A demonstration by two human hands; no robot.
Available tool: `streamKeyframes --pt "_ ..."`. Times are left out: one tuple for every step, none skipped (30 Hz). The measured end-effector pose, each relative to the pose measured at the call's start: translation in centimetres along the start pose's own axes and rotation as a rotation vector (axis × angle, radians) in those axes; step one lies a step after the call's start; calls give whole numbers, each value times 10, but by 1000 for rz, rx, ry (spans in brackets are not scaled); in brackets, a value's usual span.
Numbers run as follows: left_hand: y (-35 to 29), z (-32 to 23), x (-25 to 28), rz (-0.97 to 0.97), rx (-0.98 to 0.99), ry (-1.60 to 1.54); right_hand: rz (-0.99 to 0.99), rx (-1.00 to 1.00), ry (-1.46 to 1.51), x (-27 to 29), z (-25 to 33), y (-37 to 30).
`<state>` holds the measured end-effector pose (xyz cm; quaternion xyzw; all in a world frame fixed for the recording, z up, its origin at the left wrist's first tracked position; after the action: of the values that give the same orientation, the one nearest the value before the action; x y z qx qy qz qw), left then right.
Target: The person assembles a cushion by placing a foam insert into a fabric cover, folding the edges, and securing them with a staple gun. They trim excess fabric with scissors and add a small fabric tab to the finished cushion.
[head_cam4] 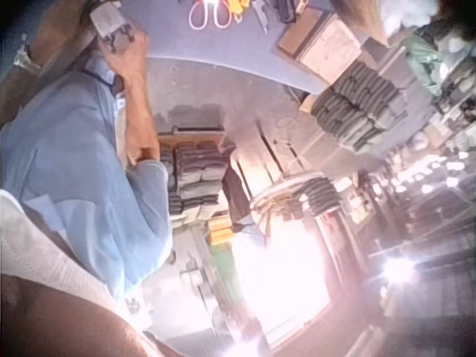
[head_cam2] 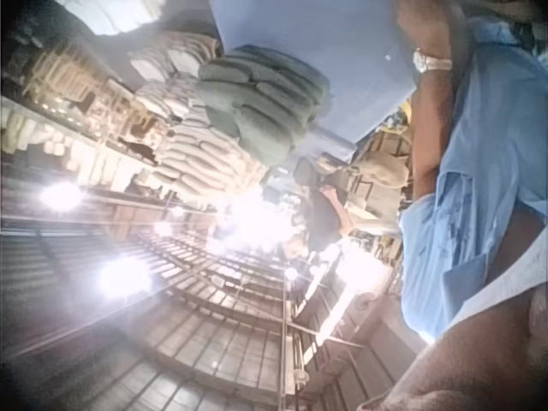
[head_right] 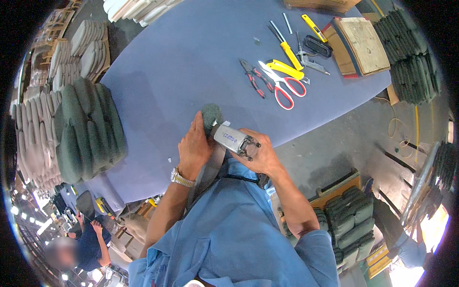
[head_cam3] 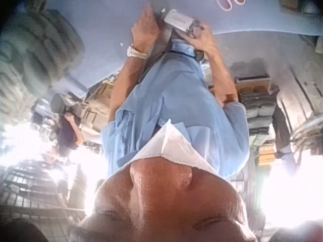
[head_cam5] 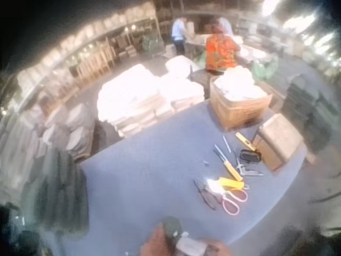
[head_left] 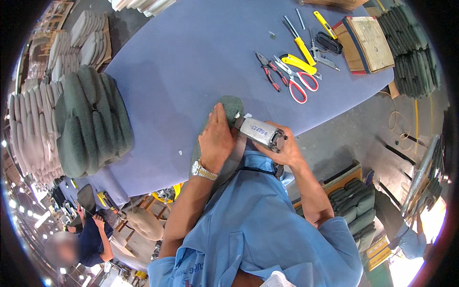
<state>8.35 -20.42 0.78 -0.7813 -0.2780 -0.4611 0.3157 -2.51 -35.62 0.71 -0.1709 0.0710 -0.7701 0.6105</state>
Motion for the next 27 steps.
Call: streamKeyframes --pt "2 -1 -1 17 6 -7 16 -8 -7 1 1 2" --pt "3 -1 -1 14 5 -19 38 -16 -22 2 1 3" --pt "3 -1 -1 12 4 -30 59 -25 -37 2 1 3" --pt "2 -1 -2 14 2 -40 80 -36 -48 1 0 2" --pt "2 -2 -5 25 -11 -67 27 23 -65 3 4 0" --pt "2 -3 -8 35 -24 -93 -25 82 -83 5 6 -3" --pt "3 -4 -11 45 -41 -122 -81 142 -102 8 11 -4" --pt "3 -5 -11 38 -61 -113 -45 113 -123 7 11 -2" --pt "3 -8 -11 30 -81 -105 -9 85 -144 8 13 -1" --pt "2 -7 -6 9 -92 -88 36 72 -162 6 16 4" --pt "0 -8 -5 -15 -88 -84 7 154 -238 7 20 2" --pt "-4 -13 -8 -41 -81 -81 -18 238 -315 8 19 -11" --pt "-1 -12 -2 -94 -75 -47 -52 362 -375 4 19 -14" --pt "-1 -12 0 -87 -66 6 -131 339 -373 3 -6 -20" --pt "-4 -16 6 -192 -200 24 -182 373 -328 -2 -14 -19" --pt "5 -15 10 -67 -102 -10 -155 350 -384 -7 -28 -14" --pt "6 -14 11 -28 -85 -17 -124 337 -443 -9 -39 -7" --pt "9 -13 11 79 -11 -52 -120 304 -467 -9 -52 -3" --pt "10 -17 24 144 30 -139 -129 254 -491 -12 -63 6" --pt "10 -17 26 147 -26 -132 -70 182 -411 -15 -50 16" --pt "7 -10 19 160 -75 -132 3 102 -338 -16 -35 18" --pt "5 -3 10 181 -128 -135 5 98 -278 -16 -26 18" --pt "3 5 1 172 -199 -284 6 87 -221 -15 -22 16" --pt "2 18 -7 174 -278 -437 4 66 -166 -14 -22 13" --pt "1 24 -8 185 -356 -590 -53 61 -229 -11 -18 10" --pt "2 33 -10 235 -275 -718 -56 28 -196 -10 -19 9" --pt "2 40 -11 285 -192 -843 -58 -4 -162 -10 -19 9"
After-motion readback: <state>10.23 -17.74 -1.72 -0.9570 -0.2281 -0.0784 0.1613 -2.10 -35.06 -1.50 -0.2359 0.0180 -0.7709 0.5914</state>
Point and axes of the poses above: each hand's wrist, its own y-axis towards the middle knuckle, its own x-axis out of the back of the hand, z = x × y, the point moved 8 cm from there along y, towards the middle knuckle, and after that the axes turned 11 degrees about -x, right-handed, at the moved point
